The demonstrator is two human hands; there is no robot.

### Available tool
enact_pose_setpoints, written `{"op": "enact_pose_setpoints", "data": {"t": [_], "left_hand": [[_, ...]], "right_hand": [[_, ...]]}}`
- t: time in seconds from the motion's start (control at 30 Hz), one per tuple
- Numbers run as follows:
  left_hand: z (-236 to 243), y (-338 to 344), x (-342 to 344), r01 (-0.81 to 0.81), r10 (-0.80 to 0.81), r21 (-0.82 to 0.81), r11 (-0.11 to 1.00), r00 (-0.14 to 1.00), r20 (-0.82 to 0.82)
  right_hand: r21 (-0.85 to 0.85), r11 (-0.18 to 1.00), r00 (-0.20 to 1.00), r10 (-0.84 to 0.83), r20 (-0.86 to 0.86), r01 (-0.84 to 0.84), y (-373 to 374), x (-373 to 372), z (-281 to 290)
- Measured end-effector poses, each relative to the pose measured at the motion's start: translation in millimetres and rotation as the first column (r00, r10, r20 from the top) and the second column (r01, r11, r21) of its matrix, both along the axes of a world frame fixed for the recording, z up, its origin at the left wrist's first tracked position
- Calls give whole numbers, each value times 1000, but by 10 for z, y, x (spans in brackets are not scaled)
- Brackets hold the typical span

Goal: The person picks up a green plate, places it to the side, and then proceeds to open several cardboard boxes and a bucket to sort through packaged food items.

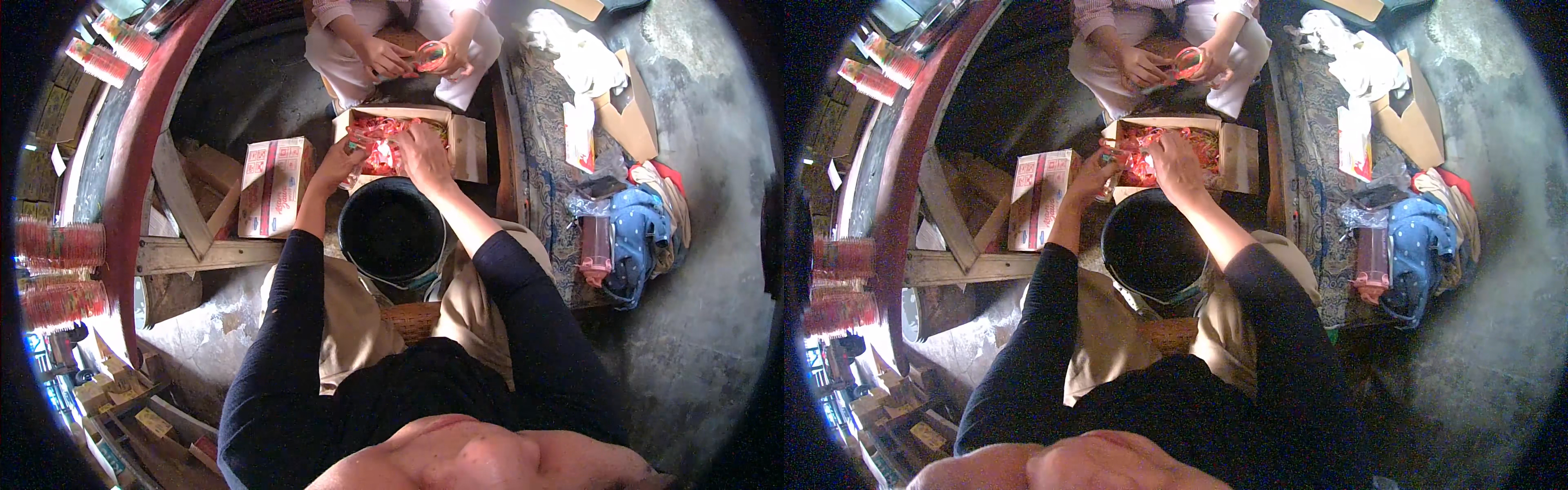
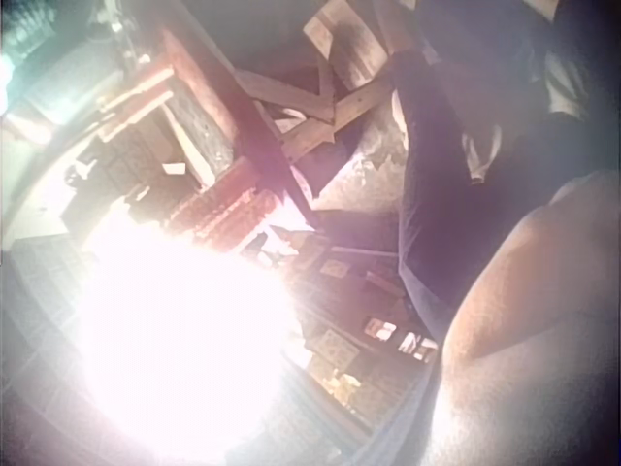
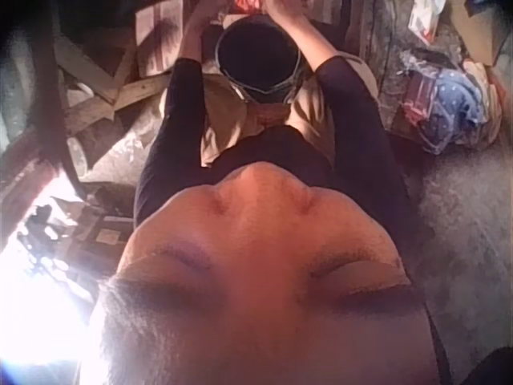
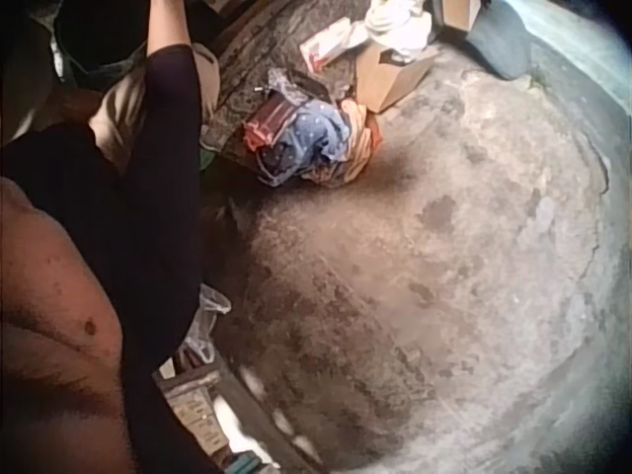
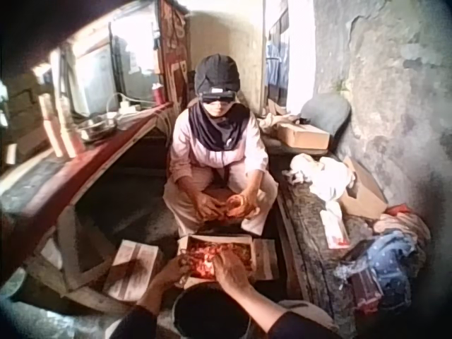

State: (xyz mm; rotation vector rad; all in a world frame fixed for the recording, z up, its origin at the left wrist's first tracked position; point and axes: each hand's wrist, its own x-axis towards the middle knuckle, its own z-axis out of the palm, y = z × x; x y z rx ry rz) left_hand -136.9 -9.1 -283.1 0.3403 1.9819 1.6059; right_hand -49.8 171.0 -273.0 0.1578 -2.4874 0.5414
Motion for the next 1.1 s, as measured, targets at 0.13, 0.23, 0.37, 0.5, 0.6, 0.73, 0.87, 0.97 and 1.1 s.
{"op": "enact_pose_setpoints", "data": {"t": [0.13, 0.23, 0.37, 0.5, 0.6, 0.73, 0.87, 0.97, 1.1], "left_hand": [[-270, -64, -112, 30, -25, 61, 998, 996, -90], [-302, 46, -100, -1, -20, -74, 997, 958, -287], [-498, -63, -229, -127, 25, -150, 980, 835, -549], [-547, -104, -322, -128, 5, -185, 974, 835, -550], [-496, -58, -280, -139, -34, -268, 953, 832, -554], [-407, -54, -190, -191, -5, -279, 941, 817, -576], [-349, 7, -120, -97, 37, -130, 987, 915, -401], [-261, 49, -92, -45, 34, -62, 997, 985, -169], [-358, -10, -139, 15, -18, 56, 998, 998, 54]], "right_hand": [[-108, 994, 999, -1, -39, -3, -45, -69, -71], [-324, 942, 996, -69, 57, 84, -12, -49, -132], [-309, 944, 989, -80, 124, 116, -24, -52, -73], [-244, 964, 991, -89, 98, 111, -37, -18, -29], [-165, 984, 997, -60, 43, 67, -28, -17, -14], [-61, 998, 999, -26, 22, 27, -48, 0, -12], [-52, 999, 999, -20, -47, 17, -17, -23, -82], [-48, 998, 998, -38, -46, 36, 31, -27, -130], [-3, 1000, 996, -31, -80, 31, -38, -52, -100]]}}
